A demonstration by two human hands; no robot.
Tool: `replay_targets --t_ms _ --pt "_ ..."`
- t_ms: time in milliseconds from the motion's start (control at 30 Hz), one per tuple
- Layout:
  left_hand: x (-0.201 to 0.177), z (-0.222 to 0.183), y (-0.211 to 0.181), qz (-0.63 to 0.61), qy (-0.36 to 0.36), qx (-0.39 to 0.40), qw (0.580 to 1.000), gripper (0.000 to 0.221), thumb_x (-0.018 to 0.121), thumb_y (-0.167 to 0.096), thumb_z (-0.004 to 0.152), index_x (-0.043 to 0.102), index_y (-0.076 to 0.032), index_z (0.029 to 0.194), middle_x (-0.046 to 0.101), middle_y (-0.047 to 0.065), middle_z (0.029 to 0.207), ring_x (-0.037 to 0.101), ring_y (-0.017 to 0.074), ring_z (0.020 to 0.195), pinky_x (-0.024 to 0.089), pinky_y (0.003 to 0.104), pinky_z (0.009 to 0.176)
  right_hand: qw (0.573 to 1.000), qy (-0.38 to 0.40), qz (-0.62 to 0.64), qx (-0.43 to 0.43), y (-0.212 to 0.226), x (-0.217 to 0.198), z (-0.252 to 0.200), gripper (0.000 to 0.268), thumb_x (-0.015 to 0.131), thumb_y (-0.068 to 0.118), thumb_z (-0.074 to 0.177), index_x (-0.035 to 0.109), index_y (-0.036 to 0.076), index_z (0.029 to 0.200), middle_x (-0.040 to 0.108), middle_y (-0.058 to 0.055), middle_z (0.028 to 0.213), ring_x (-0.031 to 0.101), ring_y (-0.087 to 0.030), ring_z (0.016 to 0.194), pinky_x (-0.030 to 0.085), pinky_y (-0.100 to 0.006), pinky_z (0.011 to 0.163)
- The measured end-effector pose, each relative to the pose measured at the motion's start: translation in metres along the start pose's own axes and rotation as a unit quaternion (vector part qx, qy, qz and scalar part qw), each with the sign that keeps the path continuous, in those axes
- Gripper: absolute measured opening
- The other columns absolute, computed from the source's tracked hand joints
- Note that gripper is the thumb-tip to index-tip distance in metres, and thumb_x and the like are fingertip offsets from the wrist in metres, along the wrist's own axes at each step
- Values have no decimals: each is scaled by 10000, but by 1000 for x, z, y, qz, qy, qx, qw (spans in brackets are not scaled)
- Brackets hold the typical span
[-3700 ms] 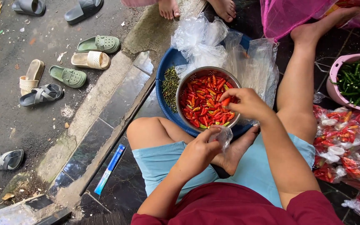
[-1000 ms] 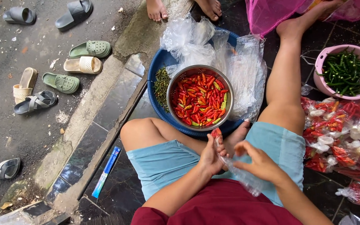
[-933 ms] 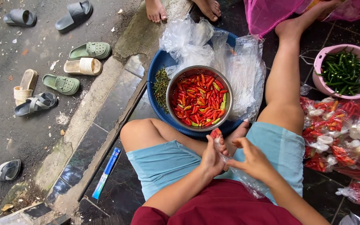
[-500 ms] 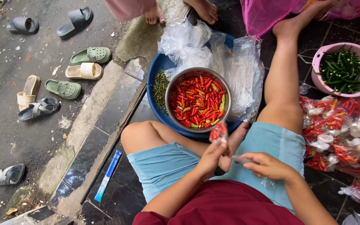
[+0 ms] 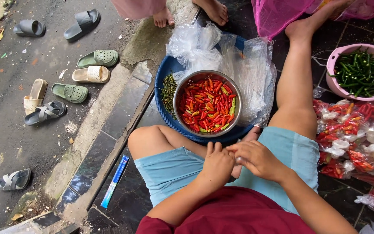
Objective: Packaging red chilies into small plastic bags and tying them shut for retail.
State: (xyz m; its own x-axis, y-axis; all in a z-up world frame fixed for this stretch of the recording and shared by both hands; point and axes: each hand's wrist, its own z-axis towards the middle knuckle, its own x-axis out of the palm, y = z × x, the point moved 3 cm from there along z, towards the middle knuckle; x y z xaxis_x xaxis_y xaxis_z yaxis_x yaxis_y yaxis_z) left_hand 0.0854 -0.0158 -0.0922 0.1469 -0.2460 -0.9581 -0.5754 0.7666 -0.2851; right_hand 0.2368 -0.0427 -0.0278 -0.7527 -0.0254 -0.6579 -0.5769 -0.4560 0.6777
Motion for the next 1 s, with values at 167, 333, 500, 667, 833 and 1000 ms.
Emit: replay_targets --t_ms 167,333,500,667,833,1000 --pt "-33 0 11 -133 -177 -1 975 159 677 -120 861 628 -80 1007 563 62 838 531 271 830 401 418 809 976 -85 130 154 -40 9 7 136 633 251 988 740 179 946 702 3 706 686 -196 704 545 -330 714" --pt "-28 -9 14 -311 -216 -40 925 224 662 -14 871 586 -91 1067 541 67 969 581 288 826 477 367 744 939 -79 226 246 -51 20 13 71 719 151 921 789 152 906 694 15 597 603 -78 614 524 -268 642" --pt "-18 -9 15 -319 -260 42 911 220 667 32 856 645 -120 1012 624 56 946 646 286 834 532 362 763 908 -122 270 296 -67 35 -2 148 842 79 811 751 96 928 731 -35 690 622 -93 694 522 -278 707" --pt "-33 -11 18 -332 -275 44 901 209 696 15 828 648 -129 971 620 59 885 627 294 780 534 379 722 862 -124 386 305 -38 33 9 45 725 54 920 760 34 942 755 -31 753 614 -69 726 545 -255 714" --pt "-26 -14 22 -348 -282 57 892 216 647 66 815 619 -108 940 597 62 862 621 303 806 536 381 735 812 -141 468 319 -53 65 -20 273 736 -55 860 679 31 1114 744 -16 885 660 -33 787 579 -217 732" --pt "-14 -18 22 -377 -251 33 891 231 703 78 822 663 -105 958 707 83 902 666 329 760 557 396 686 747 -215 513 364 -56 90 -36 100 733 -37 889 739 -31 989 773 -64 818 712 -87 749 576 -215 708"
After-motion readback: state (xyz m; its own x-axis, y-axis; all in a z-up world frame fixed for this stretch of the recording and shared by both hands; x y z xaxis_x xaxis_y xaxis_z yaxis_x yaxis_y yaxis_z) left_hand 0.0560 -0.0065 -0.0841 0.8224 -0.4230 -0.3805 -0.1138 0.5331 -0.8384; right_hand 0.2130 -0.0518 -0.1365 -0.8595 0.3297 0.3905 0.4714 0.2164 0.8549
